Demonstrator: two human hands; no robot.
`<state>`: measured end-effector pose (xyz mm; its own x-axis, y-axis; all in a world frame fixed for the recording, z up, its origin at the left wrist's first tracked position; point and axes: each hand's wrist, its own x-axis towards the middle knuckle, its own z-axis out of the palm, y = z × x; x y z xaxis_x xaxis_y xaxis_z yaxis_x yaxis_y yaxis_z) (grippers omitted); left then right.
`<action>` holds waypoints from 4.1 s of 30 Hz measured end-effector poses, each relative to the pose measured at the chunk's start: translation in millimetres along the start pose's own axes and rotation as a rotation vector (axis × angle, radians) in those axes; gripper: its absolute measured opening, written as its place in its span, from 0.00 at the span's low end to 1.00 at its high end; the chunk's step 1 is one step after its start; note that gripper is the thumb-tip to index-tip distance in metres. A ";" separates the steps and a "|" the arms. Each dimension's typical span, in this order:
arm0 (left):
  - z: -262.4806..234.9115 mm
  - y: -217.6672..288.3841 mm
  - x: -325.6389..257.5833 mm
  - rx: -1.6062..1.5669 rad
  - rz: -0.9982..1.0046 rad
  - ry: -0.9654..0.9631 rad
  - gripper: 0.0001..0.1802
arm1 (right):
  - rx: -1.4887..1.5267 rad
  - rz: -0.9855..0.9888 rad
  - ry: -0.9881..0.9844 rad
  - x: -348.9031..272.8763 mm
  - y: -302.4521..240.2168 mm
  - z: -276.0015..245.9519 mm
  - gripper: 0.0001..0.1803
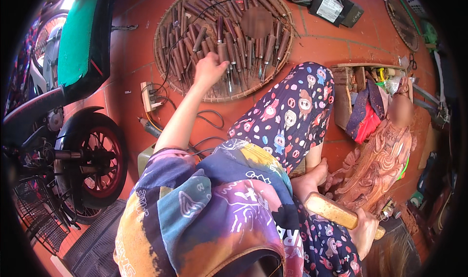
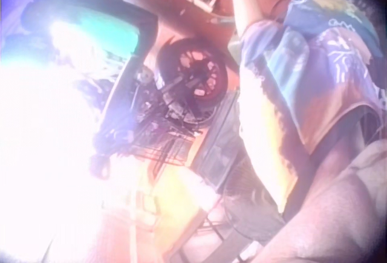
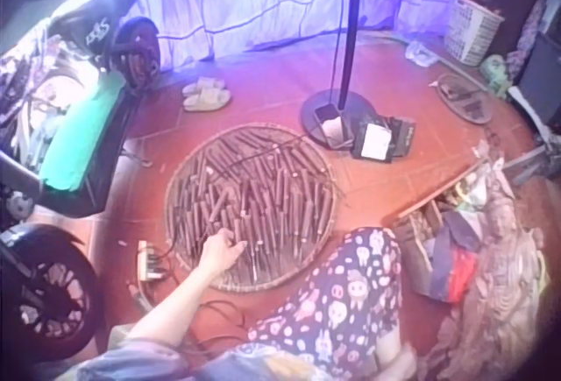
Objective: The person carves a wooden statue using a rotary tool and a chisel with a mallet. They refine the details of the statue's hair and clothing, switching between tools to shape and smooth the wood.
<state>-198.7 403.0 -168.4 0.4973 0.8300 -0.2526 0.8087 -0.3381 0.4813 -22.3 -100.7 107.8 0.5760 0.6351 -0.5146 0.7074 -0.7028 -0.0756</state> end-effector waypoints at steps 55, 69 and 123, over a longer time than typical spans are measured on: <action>-30.0 -138.9 125.4 0.518 0.196 0.370 0.30 | 0.085 -0.044 0.051 -26.6 23.7 9.2 0.15; 51.3 392.4 -191.9 -0.727 2.098 -0.779 0.14 | -0.141 -0.154 0.582 -58.1 49.1 -47.1 0.21; 135.2 390.6 -225.6 -1.471 1.718 -0.822 0.21 | -0.379 -0.151 0.676 -46.4 80.1 -6.2 0.19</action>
<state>47.5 23.7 -36.9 0.4698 -0.1248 0.8739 -0.7547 0.4568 0.4709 10.2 -184.5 130.9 0.5010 0.8574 0.1179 0.8190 -0.5137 0.2555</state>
